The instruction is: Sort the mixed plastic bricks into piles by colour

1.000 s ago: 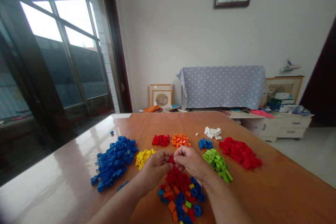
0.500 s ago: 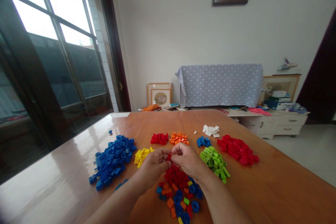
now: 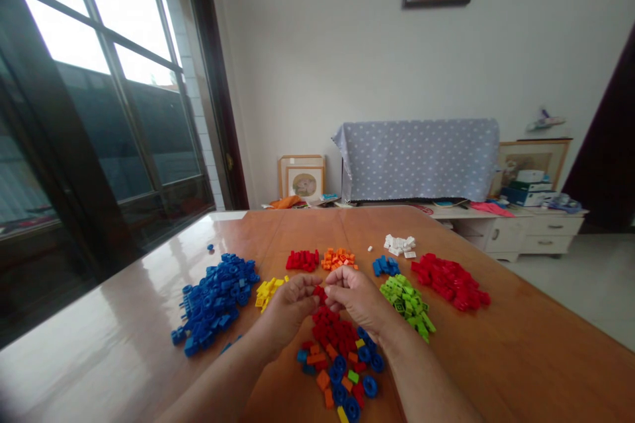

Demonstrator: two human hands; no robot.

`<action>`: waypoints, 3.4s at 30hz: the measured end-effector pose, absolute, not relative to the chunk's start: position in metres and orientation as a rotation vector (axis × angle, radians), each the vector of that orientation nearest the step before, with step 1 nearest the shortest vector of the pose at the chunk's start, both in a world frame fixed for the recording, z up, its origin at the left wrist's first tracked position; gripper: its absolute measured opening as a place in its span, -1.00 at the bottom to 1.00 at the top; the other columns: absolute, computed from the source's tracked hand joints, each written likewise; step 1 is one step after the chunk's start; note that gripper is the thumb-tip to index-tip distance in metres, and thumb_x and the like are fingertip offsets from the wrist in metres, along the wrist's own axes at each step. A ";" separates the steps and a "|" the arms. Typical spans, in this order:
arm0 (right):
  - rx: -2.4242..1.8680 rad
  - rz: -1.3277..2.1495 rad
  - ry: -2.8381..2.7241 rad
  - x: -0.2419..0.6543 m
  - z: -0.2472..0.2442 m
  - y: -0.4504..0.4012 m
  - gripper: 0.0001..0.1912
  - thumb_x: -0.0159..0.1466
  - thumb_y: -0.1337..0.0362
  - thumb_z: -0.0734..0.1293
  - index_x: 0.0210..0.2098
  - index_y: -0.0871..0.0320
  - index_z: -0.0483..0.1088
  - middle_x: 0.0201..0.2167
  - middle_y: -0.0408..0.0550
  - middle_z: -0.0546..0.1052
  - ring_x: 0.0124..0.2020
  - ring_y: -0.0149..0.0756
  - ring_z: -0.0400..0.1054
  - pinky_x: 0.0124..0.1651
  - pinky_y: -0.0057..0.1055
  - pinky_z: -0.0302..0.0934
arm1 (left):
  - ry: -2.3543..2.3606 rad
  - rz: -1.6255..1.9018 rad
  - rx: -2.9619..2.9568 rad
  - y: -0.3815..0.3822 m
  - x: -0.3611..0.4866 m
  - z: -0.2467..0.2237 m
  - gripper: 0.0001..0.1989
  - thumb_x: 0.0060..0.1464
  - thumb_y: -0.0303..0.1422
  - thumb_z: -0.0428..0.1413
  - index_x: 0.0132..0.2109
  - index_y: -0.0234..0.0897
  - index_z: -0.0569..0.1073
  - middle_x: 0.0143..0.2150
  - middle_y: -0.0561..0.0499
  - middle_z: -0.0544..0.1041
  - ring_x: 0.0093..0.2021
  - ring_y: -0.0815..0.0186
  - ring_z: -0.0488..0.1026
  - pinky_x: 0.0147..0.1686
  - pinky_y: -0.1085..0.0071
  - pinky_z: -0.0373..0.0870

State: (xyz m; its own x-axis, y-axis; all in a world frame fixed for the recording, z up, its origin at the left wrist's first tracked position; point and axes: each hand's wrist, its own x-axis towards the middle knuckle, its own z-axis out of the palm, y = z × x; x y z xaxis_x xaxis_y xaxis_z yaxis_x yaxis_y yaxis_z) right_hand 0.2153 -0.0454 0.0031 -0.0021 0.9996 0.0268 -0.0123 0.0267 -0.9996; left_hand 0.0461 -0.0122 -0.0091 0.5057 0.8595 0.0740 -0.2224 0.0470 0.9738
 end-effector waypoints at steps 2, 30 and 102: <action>-1.178 1.196 -1.218 0.215 0.002 -0.045 -0.73 0.11 0.18 0.45 -0.25 0.12 0.38 -0.40 -0.19 0.49 -0.39 -0.34 0.39 -0.29 -0.37 0.27 | 0.631 0.930 1.241 -0.013 0.047 -0.008 -0.62 -0.03 -0.40 0.26 -0.04 -0.31 0.40 -0.33 -0.01 0.58 -0.32 0.31 0.53 -0.29 0.44 0.34; -1.253 1.152 -1.403 0.210 0.002 -0.045 -0.71 0.06 0.11 0.47 -0.31 0.16 0.50 -0.39 -0.12 0.54 -0.35 -0.31 0.36 -0.29 -0.42 0.19 | 0.719 0.851 1.324 -0.014 0.044 -0.012 -0.54 -0.03 -0.52 0.12 0.05 -0.32 0.23 -0.39 0.08 0.49 -0.43 0.37 0.44 -0.41 0.47 0.25; -1.102 1.198 -1.289 0.209 0.002 -0.046 -0.74 0.17 0.09 0.45 -0.28 0.13 0.42 -0.41 -0.19 0.44 -0.43 -0.39 0.27 -0.31 -0.41 0.18 | 0.751 0.821 1.092 -0.019 0.043 -0.002 -0.72 0.08 -0.19 0.20 -0.21 -0.29 0.36 -0.37 -0.05 0.60 -0.39 0.33 0.56 -0.35 0.47 0.34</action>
